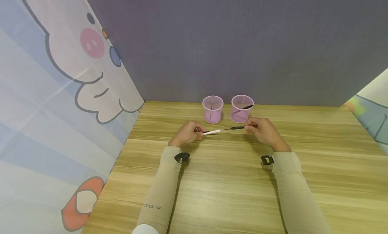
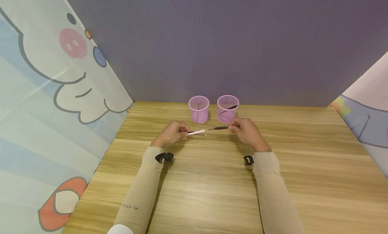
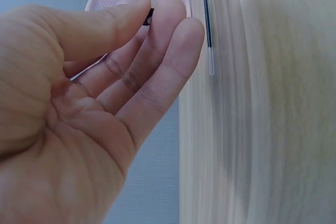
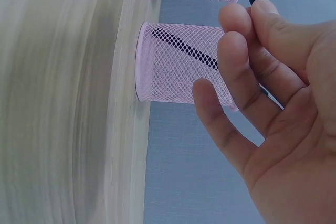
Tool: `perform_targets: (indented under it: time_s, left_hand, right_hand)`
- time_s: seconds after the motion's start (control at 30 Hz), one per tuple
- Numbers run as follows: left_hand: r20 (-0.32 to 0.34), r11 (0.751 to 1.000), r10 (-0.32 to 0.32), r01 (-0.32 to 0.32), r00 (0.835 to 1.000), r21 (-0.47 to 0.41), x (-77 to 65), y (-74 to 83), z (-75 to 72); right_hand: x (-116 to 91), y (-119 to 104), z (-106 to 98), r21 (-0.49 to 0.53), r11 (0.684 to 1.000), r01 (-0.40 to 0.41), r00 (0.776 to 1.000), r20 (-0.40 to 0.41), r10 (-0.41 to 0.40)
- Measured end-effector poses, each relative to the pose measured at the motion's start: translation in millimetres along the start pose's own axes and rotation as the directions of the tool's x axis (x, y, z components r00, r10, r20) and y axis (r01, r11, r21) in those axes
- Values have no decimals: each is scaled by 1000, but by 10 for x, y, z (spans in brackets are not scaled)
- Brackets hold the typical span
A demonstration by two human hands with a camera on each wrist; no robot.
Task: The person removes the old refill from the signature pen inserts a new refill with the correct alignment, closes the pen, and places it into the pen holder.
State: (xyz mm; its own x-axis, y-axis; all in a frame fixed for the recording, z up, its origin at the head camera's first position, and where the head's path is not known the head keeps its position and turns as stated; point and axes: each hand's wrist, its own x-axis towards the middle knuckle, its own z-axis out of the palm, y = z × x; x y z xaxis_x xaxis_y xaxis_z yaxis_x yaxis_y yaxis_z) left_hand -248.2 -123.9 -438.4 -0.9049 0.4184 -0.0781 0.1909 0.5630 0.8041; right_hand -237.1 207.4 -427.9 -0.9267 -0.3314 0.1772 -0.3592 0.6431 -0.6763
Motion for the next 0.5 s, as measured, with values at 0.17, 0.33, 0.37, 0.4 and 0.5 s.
perform_targets:
  time_s: [0.17,0.33,0.37,0.4,0.5]
  left_hand:
    - [-2,1000,4,-4,1000,11,7,8,7]
    - [-6,1000,7,-7,1000,14,14,10,16]
    - [-6,1000,8,-8,1000,14,14,11,17]
    - [-6,1000,10,-10,1000,14,14,13,19]
    - [-8,1000,12,-12,1000,17,12,22,24]
  right_hand:
    - [5,-17,2,-10,1000,10,1000,-1,-10]
    - [7,-17,8,-18,1000,19,1000,-6,-19]
    - [7,-15,10,-17,1000,21,1000,-8,-21]
    - [6,-15,12,-18,1000,23,1000,-9,-23]
    - [6,-14,17,-20,999,26,1000,-13,-27]
